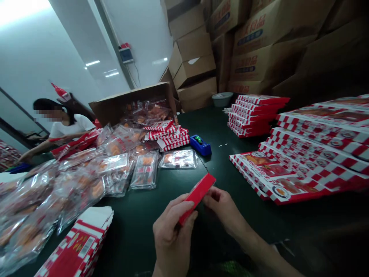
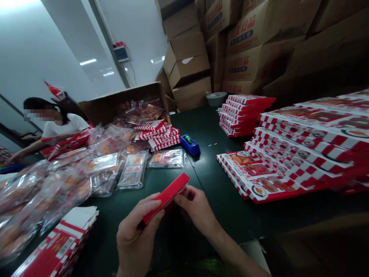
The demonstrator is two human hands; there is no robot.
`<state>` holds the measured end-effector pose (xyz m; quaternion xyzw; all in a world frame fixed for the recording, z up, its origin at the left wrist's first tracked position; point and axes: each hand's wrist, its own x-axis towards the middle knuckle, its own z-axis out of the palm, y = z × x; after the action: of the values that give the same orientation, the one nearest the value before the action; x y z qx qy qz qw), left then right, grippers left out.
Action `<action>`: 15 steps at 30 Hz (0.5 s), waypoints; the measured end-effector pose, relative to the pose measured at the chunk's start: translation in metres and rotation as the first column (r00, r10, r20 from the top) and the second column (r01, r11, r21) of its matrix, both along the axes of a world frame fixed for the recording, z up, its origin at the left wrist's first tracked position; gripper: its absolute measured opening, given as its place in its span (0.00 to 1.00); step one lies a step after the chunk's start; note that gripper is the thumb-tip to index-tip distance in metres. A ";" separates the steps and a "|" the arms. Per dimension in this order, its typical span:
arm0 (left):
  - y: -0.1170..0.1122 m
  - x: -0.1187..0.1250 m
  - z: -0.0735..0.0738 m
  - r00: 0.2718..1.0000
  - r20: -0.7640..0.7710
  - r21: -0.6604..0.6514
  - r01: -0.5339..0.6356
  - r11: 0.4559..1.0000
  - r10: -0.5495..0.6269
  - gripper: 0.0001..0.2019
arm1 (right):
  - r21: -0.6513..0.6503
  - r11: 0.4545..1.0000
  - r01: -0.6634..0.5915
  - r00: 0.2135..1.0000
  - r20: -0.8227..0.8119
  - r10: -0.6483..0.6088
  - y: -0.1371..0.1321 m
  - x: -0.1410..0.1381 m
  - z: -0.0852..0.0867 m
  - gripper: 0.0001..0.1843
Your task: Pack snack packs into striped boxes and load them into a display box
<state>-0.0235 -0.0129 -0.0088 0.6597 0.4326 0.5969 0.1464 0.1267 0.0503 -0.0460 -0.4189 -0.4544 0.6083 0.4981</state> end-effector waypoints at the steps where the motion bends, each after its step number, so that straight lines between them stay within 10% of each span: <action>1: -0.004 -0.002 0.003 0.999 0.048 -0.043 -0.004 0.999 0.006 0.08 | 0.019 0.999 0.042 0.998 0.045 -0.043 0.003 0.007 0.000 0.24; 7: -0.010 -0.018 0.015 0.982 0.176 -0.281 -0.018 0.960 0.070 0.05 | 0.511 0.808 0.293 0.850 0.248 -0.465 0.002 0.055 0.042 0.10; 9: -0.008 -0.020 0.018 0.974 0.228 -0.388 0.088 0.918 0.003 0.06 | 0.625 0.780 -0.032 0.846 0.433 -0.312 -0.009 0.054 0.066 0.10; 12: -0.005 -0.021 0.014 0.913 0.407 -0.510 0.256 0.821 -0.032 0.16 | 0.392 0.716 -0.578 0.630 0.771 0.087 -0.016 0.044 0.090 0.07; 15: 0.002 -0.013 -0.004 0.823 0.565 -0.558 0.433 0.708 -0.059 0.30 | 0.228 0.739 -0.634 0.557 0.797 0.231 0.006 0.049 0.089 0.16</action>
<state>-0.0369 -0.0109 -0.0132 0.4354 0.4657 0.5278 0.5613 0.1755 0.0561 0.0433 -0.3508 -0.8427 0.3603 0.1924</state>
